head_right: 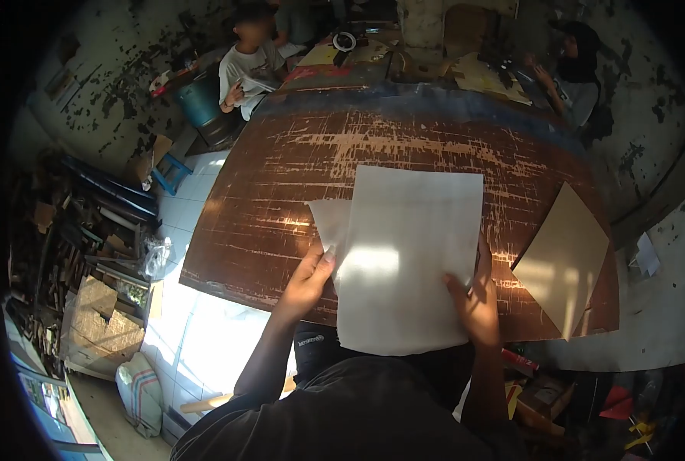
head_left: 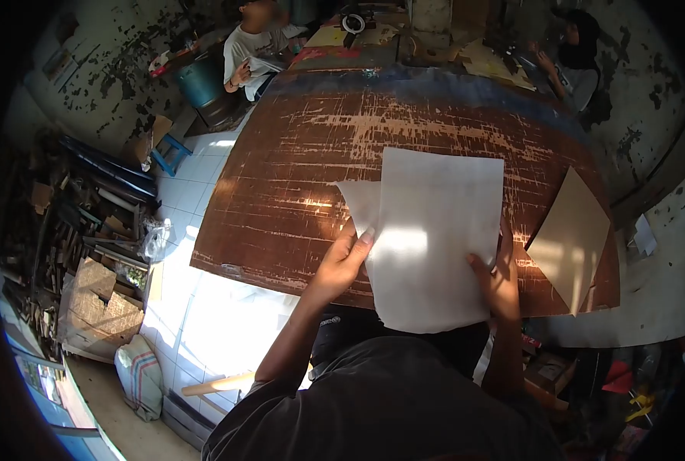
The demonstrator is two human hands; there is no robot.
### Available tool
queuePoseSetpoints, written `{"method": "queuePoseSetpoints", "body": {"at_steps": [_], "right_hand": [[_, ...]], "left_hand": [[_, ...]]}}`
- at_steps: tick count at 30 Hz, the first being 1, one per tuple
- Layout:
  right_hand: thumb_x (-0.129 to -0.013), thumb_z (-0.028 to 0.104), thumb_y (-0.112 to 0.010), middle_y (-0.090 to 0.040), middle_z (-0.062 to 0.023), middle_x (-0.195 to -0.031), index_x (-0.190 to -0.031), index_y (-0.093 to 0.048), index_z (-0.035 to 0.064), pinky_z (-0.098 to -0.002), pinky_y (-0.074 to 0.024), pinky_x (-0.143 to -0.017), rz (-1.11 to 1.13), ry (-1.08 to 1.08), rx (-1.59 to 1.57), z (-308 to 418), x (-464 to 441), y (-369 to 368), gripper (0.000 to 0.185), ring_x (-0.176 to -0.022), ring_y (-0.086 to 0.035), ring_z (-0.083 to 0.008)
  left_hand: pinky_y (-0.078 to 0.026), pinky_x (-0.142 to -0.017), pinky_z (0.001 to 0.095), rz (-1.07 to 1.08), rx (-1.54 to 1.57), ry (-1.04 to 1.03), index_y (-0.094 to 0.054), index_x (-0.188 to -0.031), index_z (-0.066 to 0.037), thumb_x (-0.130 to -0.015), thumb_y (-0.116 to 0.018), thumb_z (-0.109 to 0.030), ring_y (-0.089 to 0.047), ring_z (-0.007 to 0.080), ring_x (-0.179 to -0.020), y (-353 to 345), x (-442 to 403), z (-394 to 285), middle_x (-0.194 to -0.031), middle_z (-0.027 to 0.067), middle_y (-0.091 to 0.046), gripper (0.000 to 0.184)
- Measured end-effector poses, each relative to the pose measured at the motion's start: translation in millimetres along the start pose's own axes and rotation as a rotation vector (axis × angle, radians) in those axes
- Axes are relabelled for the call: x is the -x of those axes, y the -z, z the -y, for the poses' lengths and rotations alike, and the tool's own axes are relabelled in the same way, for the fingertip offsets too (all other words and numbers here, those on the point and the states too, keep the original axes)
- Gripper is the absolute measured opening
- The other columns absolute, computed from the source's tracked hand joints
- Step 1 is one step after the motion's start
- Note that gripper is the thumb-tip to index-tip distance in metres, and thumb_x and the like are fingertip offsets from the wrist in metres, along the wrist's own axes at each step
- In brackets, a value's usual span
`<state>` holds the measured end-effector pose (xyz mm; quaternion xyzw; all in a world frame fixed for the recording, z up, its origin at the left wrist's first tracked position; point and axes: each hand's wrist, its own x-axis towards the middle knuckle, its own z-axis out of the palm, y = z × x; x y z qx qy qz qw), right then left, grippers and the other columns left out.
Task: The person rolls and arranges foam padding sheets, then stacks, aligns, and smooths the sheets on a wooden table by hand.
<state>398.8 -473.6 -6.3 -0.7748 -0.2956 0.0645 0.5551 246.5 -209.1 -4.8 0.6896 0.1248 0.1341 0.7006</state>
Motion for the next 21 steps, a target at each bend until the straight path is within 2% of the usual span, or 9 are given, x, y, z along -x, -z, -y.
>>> {"method": "queuePoseSetpoints", "body": {"at_steps": [2, 3, 5, 9, 12, 14, 15, 17, 21], "right_hand": [[-0.091, 0.004, -0.068, -0.038, -0.0261, -0.156, -0.16, -0.015, -0.0018, -0.0445, -0.0362, -0.117, -0.017, 0.052, -0.042, 8, -3, -3, 0.087, -0.142, -0.042, -0.0335], [-0.09, 0.002, -0.067, -0.035, -0.0259, -0.157, -0.16, -0.014, -0.0014, -0.0452, -0.0356, -0.117, -0.08, 0.09, -0.158, 16, -3, -6, 0.088, -0.143, -0.04, -0.0338], [-0.089, 0.0, -0.067, -0.028, -0.0256, -0.16, -0.161, -0.013, -0.0007, -0.0482, -0.0343, -0.118, -0.157, 0.135, -0.311, 22, -2, -8, 0.089, -0.146, -0.036, -0.0351], [-0.091, 0.002, -0.066, -0.027, -0.0263, -0.161, -0.161, -0.011, -0.0001, -0.0477, -0.0345, -0.118, -0.193, 0.104, -0.185, 24, 2, -10, 0.089, -0.146, -0.035, -0.036], [-0.093, 0.006, -0.066, -0.036, -0.0268, -0.156, -0.159, -0.018, -0.0021, -0.0457, -0.0365, -0.117, -0.138, 0.029, 0.008, 4, 6, -8, 0.082, -0.144, -0.04, -0.0355], [-0.095, 0.009, -0.065, -0.052, -0.0243, -0.144, -0.152, -0.037, -0.0025, -0.0425, -0.0409, -0.113, -0.07, -0.048, 0.095, -16, 8, -7, 0.065, -0.136, -0.051, -0.0327], [-0.095, 0.009, -0.065, -0.052, -0.0243, -0.144, -0.152, -0.037, -0.0025, -0.0425, -0.0409, -0.113, -0.069, -0.052, 0.094, -15, 8, -7, 0.065, -0.136, -0.051, -0.0327], [-0.095, 0.008, -0.065, -0.065, -0.0181, -0.121, -0.131, -0.057, -0.0038, -0.0377, -0.0495, -0.097, -0.129, 0.001, -0.012, -10, 6, -5, 0.038, -0.111, -0.064, -0.0255], [-0.097, 0.007, -0.062, -0.066, -0.0117, -0.1, -0.114, -0.062, -0.0036, -0.033, -0.0495, -0.079, -0.09, 0.027, 0.033, -7, 5, 4, 0.02, -0.088, -0.062, -0.0176]], "left_hand": [[-0.05, -0.096, 0.0323, 0.062, -0.021, -0.139, -0.037, -0.15, 0.005, -0.107, -0.057, -0.03, -0.061, 0.0177, -0.113, -9, 4, -7, -0.125, 0.0128, -0.063, 0.059], [-0.04, -0.11, 0.0372, 0.103, 0.035, -0.063, -0.038, -0.15, 0.004, -0.104, -0.063, -0.022, -0.051, 0.0219, -0.132, -12, 9, -22, -0.137, 0.0159, -0.058, 0.059], [-0.041, -0.11, 0.0373, 0.084, 0.036, -0.136, -0.037, -0.15, 0.005, -0.103, -0.064, -0.02, -0.052, 0.0222, -0.131, -18, 14, -34, -0.138, 0.0161, -0.057, 0.06], [-0.044, -0.108, 0.0373, -0.036, 0.004, -0.151, -0.026, -0.154, 0.002, -0.097, -0.072, -0.013, -0.052, 0.0258, -0.132, -19, 5, -31, -0.139, 0.0181, -0.055, 0.075], [-0.045, -0.107, 0.0368, -0.109, -0.042, -0.105, -0.022, -0.157, 0.001, -0.096, -0.072, -0.009, -0.053, 0.0272, -0.131, -9, -1, -3, -0.137, 0.0191, -0.055, 0.08], [-0.046, -0.107, 0.0379, -0.078, -0.273, 0.041, -0.015, -0.161, -0.001, -0.096, -0.072, -0.01, -0.055, 0.0265, -0.13, 3, 1, 19, -0.139, 0.0216, -0.054, 0.086], [-0.046, -0.107, 0.0379, -0.077, -0.273, 0.045, -0.015, -0.161, -0.001, -0.096, -0.072, -0.01, -0.055, 0.0265, -0.13, 4, 3, 14, -0.139, 0.0216, -0.054, 0.086], [-0.046, -0.108, 0.0391, 0.008, -0.32, 0.18, -0.014, -0.161, -0.002, -0.097, -0.071, -0.012, -0.056, 0.0259, -0.131, 3, 9, 1, -0.141, 0.0237, -0.054, 0.087], [-0.047, -0.108, 0.0388, 0.06, -0.427, 0.146, -0.016, -0.162, -0.005, -0.099, -0.069, -0.018, -0.056, 0.0254, -0.132, 7, 12, -3, -0.144, 0.0207, -0.055, 0.083]]}}
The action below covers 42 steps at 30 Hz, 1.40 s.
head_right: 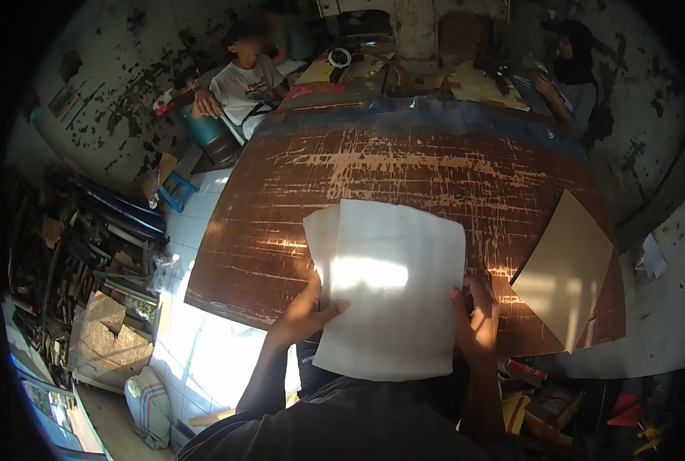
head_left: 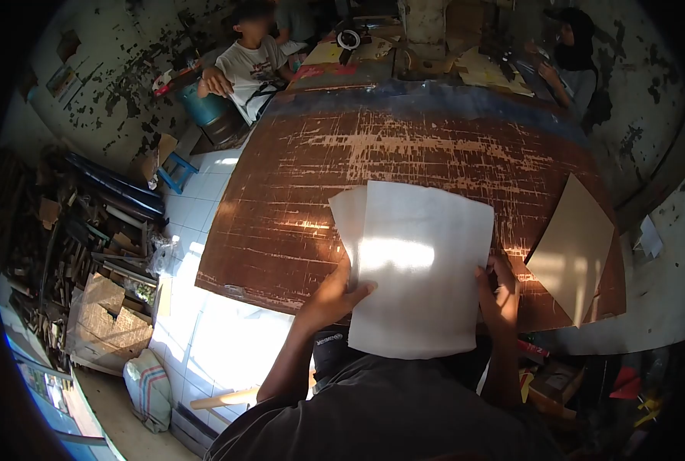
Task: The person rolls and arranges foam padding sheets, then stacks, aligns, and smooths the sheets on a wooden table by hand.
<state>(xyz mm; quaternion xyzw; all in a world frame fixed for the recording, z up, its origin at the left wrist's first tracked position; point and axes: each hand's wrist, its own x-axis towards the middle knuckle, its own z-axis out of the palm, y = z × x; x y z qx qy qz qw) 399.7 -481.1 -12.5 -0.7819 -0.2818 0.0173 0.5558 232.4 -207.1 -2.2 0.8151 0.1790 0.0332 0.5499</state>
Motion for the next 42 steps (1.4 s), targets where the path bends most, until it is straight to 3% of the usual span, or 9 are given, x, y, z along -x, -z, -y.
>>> {"method": "queuePoseSetpoints", "body": {"at_steps": [8, 16, 18, 22, 25, 28, 38, 40, 42], "right_hand": [[-0.102, 0.013, -0.059, -0.067, -0.0056, -0.094, -0.116, -0.061, -0.0019, -0.0255, -0.0466, -0.078, -0.096, -0.049, -0.25, 11, 3, 1, 0.021, -0.084, -0.059, -0.0095], [-0.103, 0.023, -0.06, -0.068, -0.0128, -0.121, -0.137, -0.057, -0.0006, -0.037, -0.047, -0.099, 0.098, -0.162, 0.035, 1, 6, 1, 0.042, -0.111, -0.063, -0.0208], [-0.102, 0.022, -0.062, -0.066, -0.0171, -0.129, -0.138, -0.057, -0.0009, -0.0418, -0.046, -0.104, 0.103, -0.22, 0.037, 4, 9, -3, 0.044, -0.119, -0.062, -0.0274], [-0.103, 0.025, -0.058, -0.07, -0.0214, -0.115, -0.131, -0.058, 0.0005, -0.0444, -0.0524, -0.092, 0.022, -0.124, 0.134, 4, 6, -8, 0.037, -0.104, -0.068, -0.039], [-0.1, 0.022, -0.064, -0.071, -0.0205, -0.107, -0.129, -0.059, 0.0014, -0.045, -0.0542, -0.086, 0.085, -0.081, 0.13, -13, 8, -9, 0.036, -0.095, -0.069, -0.0379], [-0.092, 0.016, -0.077, -0.065, -0.0178, -0.09, -0.119, -0.064, 0.0048, -0.0482, -0.0531, -0.071, -0.022, 0.303, 0.513, -34, 14, -18, 0.032, -0.079, -0.066, -0.0355], [-0.095, 0.015, -0.071, -0.066, -0.0181, -0.09, -0.11, -0.066, 0.0002, -0.0451, -0.0514, -0.071, 0.107, 0.302, 0.206, 1, 3, -20, 0.021, -0.079, -0.064, -0.0367], [-0.096, 0.015, -0.069, -0.065, -0.0188, -0.093, -0.111, -0.065, -0.001, -0.0447, -0.0502, -0.075, 0.1, -0.085, 0.194, 7, 7, -18, 0.023, -0.082, -0.064, -0.0344], [-0.096, 0.019, -0.069, -0.066, -0.0182, -0.097, -0.111, -0.066, -0.0017, -0.0434, -0.0507, -0.079, 0.078, -0.057, 0.187, 8, 1, -15, 0.026, -0.088, -0.065, -0.0315]], "left_hand": [[-0.048, -0.104, 0.0393, 0.192, -0.002, -0.092, -0.049, -0.145, -0.005, -0.101, -0.067, -0.034, -0.062, 0.0263, -0.123, 15, 1, -8, -0.132, 0.0185, -0.065, 0.055], [-0.052, -0.082, 0.0421, -0.111, -0.142, 0.011, -0.036, -0.152, -0.003, -0.099, -0.069, -0.035, -0.065, 0.026, -0.09, 2, -6, -5, -0.097, 0.0155, -0.067, 0.07], [-0.048, -0.104, 0.0473, -0.038, -0.204, 0.113, -0.02, -0.161, -0.005, -0.099, -0.066, -0.036, -0.061, 0.0446, -0.121, 5, -4, -10, -0.132, 0.0315, -0.061, 0.084], [-0.053, -0.08, 0.0399, -0.174, -0.302, 0.034, -0.021, -0.161, -0.005, -0.095, -0.072, -0.036, -0.066, 0.0291, -0.083, -2, 0, 12, -0.093, 0.0174, -0.065, 0.088], [-0.054, -0.082, 0.0394, -0.255, -0.388, -0.103, -0.022, -0.162, -0.004, -0.095, -0.073, -0.036, -0.069, 0.0281, -0.087, 3, 1, 15, -0.098, 0.018, -0.068, 0.09], [-0.053, -0.096, 0.0368, -0.224, -0.058, -0.009, -0.04, -0.152, 0.002, -0.095, -0.075, -0.032, -0.069, 0.0266, -0.109, 13, 2, -8, -0.117, 0.0217, -0.069, 0.075], [-0.038, -0.112, 0.0357, -0.293, 0.389, -0.266, -0.04, -0.147, 0.005, -0.098, -0.07, -0.013, -0.051, 0.0226, -0.132, -7, -24, -1, -0.138, 0.017, -0.057, 0.061], [-0.036, -0.113, 0.0359, -0.238, 0.456, -0.244, -0.039, -0.149, 0.004, -0.098, -0.07, -0.012, -0.048, 0.0225, -0.134, -9, -21, -9, -0.142, 0.0169, -0.054, 0.062], [-0.033, -0.115, 0.036, -0.184, 0.524, -0.218, -0.038, -0.15, 0.004, -0.098, -0.069, -0.011, -0.046, 0.0224, -0.137, -11, -19, -8, -0.145, 0.0167, -0.051, 0.063]]}}
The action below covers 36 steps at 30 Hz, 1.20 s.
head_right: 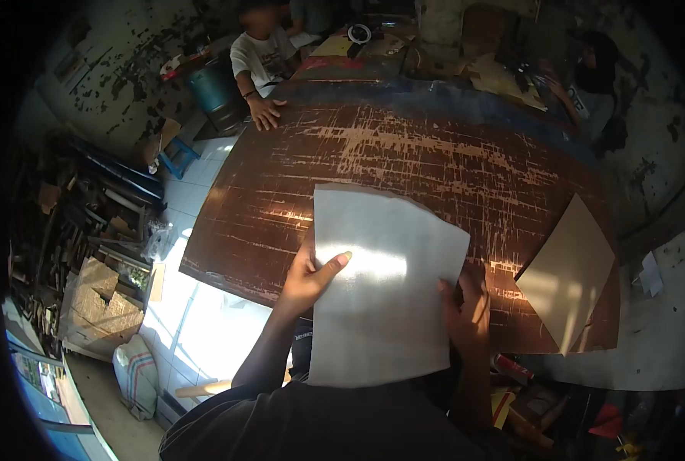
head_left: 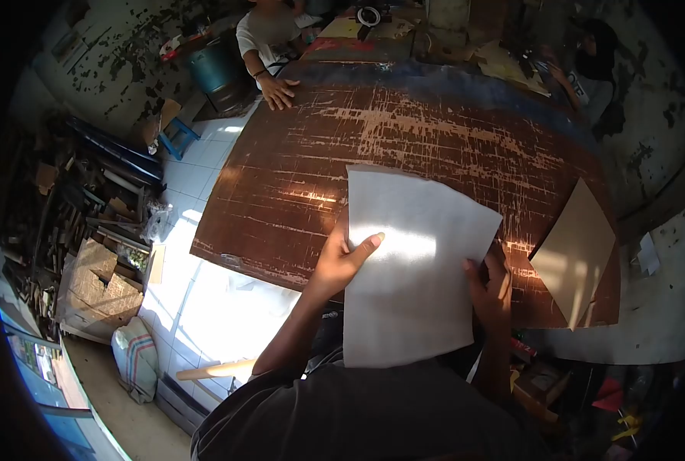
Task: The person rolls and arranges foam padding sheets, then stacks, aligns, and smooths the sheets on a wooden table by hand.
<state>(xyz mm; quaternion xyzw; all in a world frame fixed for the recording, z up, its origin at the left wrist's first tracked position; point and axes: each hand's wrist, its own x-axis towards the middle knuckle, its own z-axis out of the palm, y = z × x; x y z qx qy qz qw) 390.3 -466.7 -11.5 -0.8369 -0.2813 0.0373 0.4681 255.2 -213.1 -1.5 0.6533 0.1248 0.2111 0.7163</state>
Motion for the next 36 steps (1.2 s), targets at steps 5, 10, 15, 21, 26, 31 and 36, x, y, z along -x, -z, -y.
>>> {"method": "queuePoseSetpoints", "body": {"at_steps": [5, 10, 15, 21, 26, 31, 36], "right_hand": [[-0.094, 0.027, -0.073, -0.067, -0.017, -0.115, -0.125, -0.062, -0.0042, -0.04, -0.0502, -0.094, -0.049, -0.039, -0.473, 8, -1, 0, 0.045, -0.11, -0.063, -0.0257], [-0.09, 0.028, -0.076, -0.061, -0.0169, -0.131, -0.154, -0.031, -0.0038, -0.0398, -0.0417, -0.11, 0.073, 0.012, -0.746, 9, -10, 20, 0.085, -0.124, -0.058, -0.0257], [-0.09, 0.015, -0.074, -0.057, -0.02, -0.139, -0.157, -0.027, -0.0023, -0.0407, -0.0399, -0.112, 0.159, 0.029, -0.862, 29, -27, 40, 0.083, -0.132, -0.054, -0.0281], [-0.095, 0.003, -0.063, -0.054, -0.0248, -0.141, -0.158, -0.022, -0.0008, -0.042, -0.0374, -0.114, -0.124, 0.342, -0.594, 33, -35, 24, 0.075, -0.134, -0.052, -0.03], [-0.101, 0.006, -0.058, -0.061, -0.0215, -0.128, -0.161, -0.017, 0.0032, -0.0369, -0.045, -0.106, -0.211, 0.235, -0.635, 15, -50, 2, 0.073, -0.121, -0.06, -0.0245], [-0.098, 0.002, -0.06, -0.059, -0.0243, -0.136, -0.158, -0.03, 0.0059, -0.0371, -0.0488, -0.102, -0.174, 0.182, -0.17, -25, -56, -13, 0.067, -0.122, -0.062, -0.0299], [-0.096, -0.008, -0.055, -0.05, -0.0278, -0.146, -0.154, -0.038, 0.0058, -0.0449, -0.0505, -0.102, -0.32, 0.35, 0.067, -24, -51, -15, 0.062, -0.129, -0.057, -0.0406]], "left_hand": [[-0.042, -0.107, 0.0332, 0.176, -0.014, -0.091, -0.045, -0.147, 0.003, -0.102, -0.064, -0.013, -0.054, 0.0178, -0.126, 6, 14, -3, -0.136, 0.0105, -0.059, 0.051], [-0.046, -0.103, 0.0336, 0.316, -0.09, 0.019, -0.049, -0.144, 0.001, -0.102, -0.067, -0.019, -0.058, 0.0168, -0.12, 17, 12, -10, -0.128, 0.0107, -0.064, 0.05], [-0.051, -0.097, 0.0332, 0.216, -0.301, 0.137, -0.06, -0.132, -0.001, -0.1, -0.07, -0.023, -0.065, 0.0179, -0.111, 13, 6, -22, -0.117, 0.0112, -0.07, 0.041], [-0.052, -0.097, 0.0356, 0.164, -0.258, -0.066, -0.057, -0.132, 0.003, -0.099, -0.071, -0.02, -0.066, 0.0216, -0.111, 7, 7, -11, -0.118, 0.0155, -0.07, 0.043], [-0.049, -0.098, 0.0354, 0.049, -0.237, -0.161, -0.051, -0.139, 0.006, -0.1, -0.068, -0.016, -0.064, 0.0217, -0.114, -7, -2, -7, -0.122, 0.0172, -0.068, 0.048], [-0.04, -0.113, 0.046, -0.175, -0.968, -0.285, -0.035, -0.156, -0.004, -0.094, -0.074, -0.027, -0.049, 0.0422, -0.136, -9, -2, 17, -0.142, 0.0284, -0.053, 0.077], [-0.036, -0.119, 0.0469, 0.336, -0.912, -0.34, -0.045, -0.152, -0.01, -0.093, -0.074, -0.018, -0.044, 0.0343, -0.143, -20, 8, -12, -0.154, 0.0146, -0.047, 0.067]]}}
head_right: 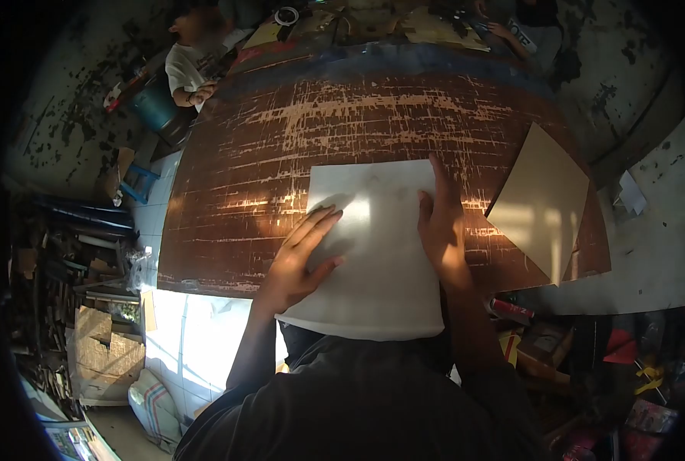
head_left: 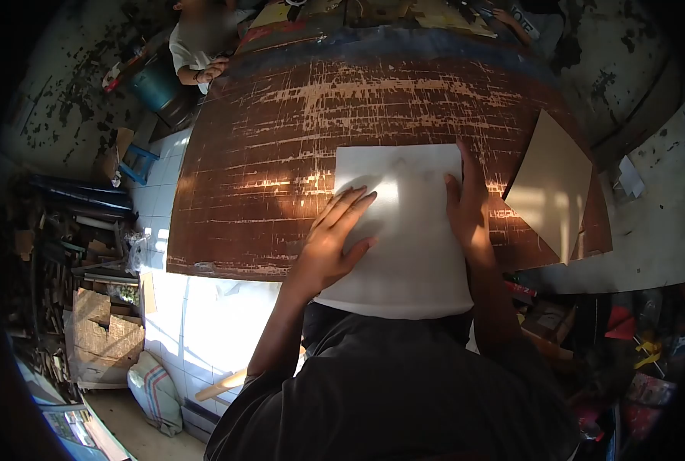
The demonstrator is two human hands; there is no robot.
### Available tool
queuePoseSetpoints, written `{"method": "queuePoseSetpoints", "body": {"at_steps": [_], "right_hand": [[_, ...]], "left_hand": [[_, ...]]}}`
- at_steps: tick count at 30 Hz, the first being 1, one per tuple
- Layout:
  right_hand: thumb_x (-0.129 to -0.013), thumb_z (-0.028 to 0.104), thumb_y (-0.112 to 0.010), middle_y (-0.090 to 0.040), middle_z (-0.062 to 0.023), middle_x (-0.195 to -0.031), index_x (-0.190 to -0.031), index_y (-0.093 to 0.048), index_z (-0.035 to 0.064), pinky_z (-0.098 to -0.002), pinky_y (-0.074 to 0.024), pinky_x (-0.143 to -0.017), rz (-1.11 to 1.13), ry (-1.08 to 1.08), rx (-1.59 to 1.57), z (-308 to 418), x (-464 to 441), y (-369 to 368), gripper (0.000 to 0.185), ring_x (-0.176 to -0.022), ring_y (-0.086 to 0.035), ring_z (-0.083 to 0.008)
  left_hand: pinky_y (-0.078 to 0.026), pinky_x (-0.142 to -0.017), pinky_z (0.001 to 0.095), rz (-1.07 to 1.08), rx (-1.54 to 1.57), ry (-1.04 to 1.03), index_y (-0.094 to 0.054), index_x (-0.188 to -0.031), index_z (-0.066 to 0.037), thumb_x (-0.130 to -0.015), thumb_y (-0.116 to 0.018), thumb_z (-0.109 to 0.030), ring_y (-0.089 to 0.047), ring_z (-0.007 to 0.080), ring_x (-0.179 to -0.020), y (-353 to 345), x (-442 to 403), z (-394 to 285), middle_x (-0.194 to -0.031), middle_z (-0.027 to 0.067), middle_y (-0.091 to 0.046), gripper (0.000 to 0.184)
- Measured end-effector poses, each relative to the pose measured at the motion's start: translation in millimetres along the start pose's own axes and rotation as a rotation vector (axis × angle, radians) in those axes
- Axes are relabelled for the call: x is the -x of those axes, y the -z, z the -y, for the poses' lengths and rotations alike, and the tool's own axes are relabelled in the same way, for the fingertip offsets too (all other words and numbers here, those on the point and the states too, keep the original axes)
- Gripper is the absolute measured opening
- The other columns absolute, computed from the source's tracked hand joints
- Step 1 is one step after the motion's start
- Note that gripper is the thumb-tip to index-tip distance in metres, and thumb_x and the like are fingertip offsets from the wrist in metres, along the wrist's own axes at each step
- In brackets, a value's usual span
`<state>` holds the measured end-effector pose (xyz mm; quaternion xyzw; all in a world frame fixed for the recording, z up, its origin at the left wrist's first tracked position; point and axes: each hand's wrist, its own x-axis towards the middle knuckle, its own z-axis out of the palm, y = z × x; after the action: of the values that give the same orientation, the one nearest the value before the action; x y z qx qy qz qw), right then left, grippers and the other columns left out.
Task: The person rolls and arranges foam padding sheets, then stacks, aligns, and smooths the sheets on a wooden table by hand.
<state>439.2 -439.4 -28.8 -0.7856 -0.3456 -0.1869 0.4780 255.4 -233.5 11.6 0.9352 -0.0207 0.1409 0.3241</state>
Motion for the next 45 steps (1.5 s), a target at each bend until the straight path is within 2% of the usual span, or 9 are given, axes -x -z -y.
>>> {"method": "queuePoseSetpoints", "body": {"at_steps": [5, 16, 19, 20, 23, 33, 39, 41, 45], "right_hand": [[-0.095, -0.009, -0.054, -0.055, -0.0273, -0.137, -0.154, -0.041, 0.0086, -0.0457, -0.0509, -0.099, -0.089, -0.088, 0.121, 7, -9, 11, 0.063, -0.122, -0.059, -0.0419], [-0.096, 0.006, -0.053, -0.052, -0.0281, -0.145, -0.151, -0.041, -0.0017, -0.0443, -0.0396, -0.114, -0.197, -0.137, 0.09, -26, 8, 23, 0.057, -0.136, -0.051, -0.041], [-0.091, 0.004, -0.063, -0.057, -0.0287, -0.139, -0.155, -0.036, 0.0002, -0.0425, -0.0466, -0.105, -0.134, -0.224, 0.038, -19, 9, 37, 0.069, -0.124, -0.06, -0.039], [-0.091, -0.002, -0.065, -0.055, -0.0188, -0.141, -0.157, -0.033, 0.0016, -0.0341, -0.0458, -0.101, -0.083, -0.355, -0.058, -16, 9, 44, 0.073, -0.109, -0.057, -0.0244], [-0.091, 0.0, -0.069, -0.059, -0.0061, -0.096, -0.155, -0.035, -0.0011, -0.0279, -0.0479, -0.073, -0.054, -0.441, -0.027, -24, 7, 57, 0.071, -0.082, -0.053, -0.0143], [-0.092, 0.008, -0.074, -0.058, -0.005, -0.08, -0.14, -0.052, -0.003, -0.0303, -0.048, -0.063, 0.172, -0.511, 0.002, -22, 1, 83, 0.054, -0.073, -0.056, -0.0139], [-0.092, 0.006, -0.07, -0.061, -0.0192, -0.107, -0.143, -0.051, -0.0003, -0.0441, -0.0515, -0.086, -0.041, -0.185, 0.315, 24, -6, 72, 0.055, -0.098, -0.062, -0.0324], [-0.093, 0.006, -0.064, -0.056, -0.0245, -0.134, -0.145, -0.048, -0.0003, -0.0474, -0.0456, -0.104, -0.009, 0.024, 0.278, 44, -13, 66, 0.055, -0.122, -0.054, -0.0436], [-0.096, 0.02, -0.065, -0.047, -0.0221, -0.152, -0.148, -0.049, 0.0083, -0.0561, -0.0305, -0.118, 0.369, 0.143, 0.204, 52, -21, 51, 0.056, -0.14, -0.043, -0.0422]], "left_hand": [[-0.029, -0.123, 0.0566, 0.347, -0.109, -0.151, -0.05, -0.15, -0.017, -0.094, -0.072, -0.03, -0.046, 0.0303, -0.143, 0, 16, -14, -0.148, 0.0122, -0.056, 0.062], [-0.022, -0.125, 0.0597, 0.321, -0.266, -0.147, -0.049, -0.151, -0.035, -0.084, -0.077, -0.037, -0.033, 0.0283, -0.152, -27, 31, -32, -0.163, 0.0051, -0.037, 0.073], [-0.023, -0.125, 0.0589, 0.233, -0.395, -0.234, -0.049, -0.151, -0.036, -0.082, -0.078, -0.031, -0.035, 0.0261, -0.152, -46, 37, -23, -0.163, 0.002, -0.038, 0.075], [-0.024, -0.125, 0.0585, 0.211, -0.388, -0.246, -0.05, -0.15, -0.036, -0.08, -0.078, -0.027, -0.036, 0.0239, -0.151, -48, 39, -22, -0.161, -0.0003, -0.041, 0.076], [-0.024, -0.125, 0.0585, 0.204, -0.384, -0.316, -0.05, -0.15, -0.034, -0.081, -0.079, -0.029, -0.037, 0.0231, -0.151, -53, 41, -14, -0.16, -0.0004, -0.043, 0.075], [-0.032, -0.123, 0.0531, 0.163, -0.116, -0.409, -0.068, -0.13, -0.018, -0.088, -0.072, -0.013, -0.056, 0.0208, -0.136, -15, 38, 9, -0.14, 0.0023, -0.065, 0.043], [-0.024, -0.126, 0.0558, 0.312, -0.114, -0.251, -0.064, -0.134, -0.018, -0.078, -0.072, -0.009, -0.049, 0.0209, -0.142, 7, 37, 11, -0.147, 0.0023, -0.059, 0.057], [-0.025, -0.126, 0.0559, 0.319, -0.092, -0.288, -0.061, -0.137, -0.017, -0.077, -0.07, -0.008, -0.048, 0.0221, -0.143, 1, 37, 11, -0.148, 0.0043, -0.057, 0.062], [-0.025, -0.126, 0.0565, 0.353, -0.062, -0.305, -0.056, -0.144, -0.016, -0.078, -0.065, -0.009, -0.045, 0.0263, -0.145, 2, 32, -1, -0.15, 0.0102, -0.055, 0.068]]}}
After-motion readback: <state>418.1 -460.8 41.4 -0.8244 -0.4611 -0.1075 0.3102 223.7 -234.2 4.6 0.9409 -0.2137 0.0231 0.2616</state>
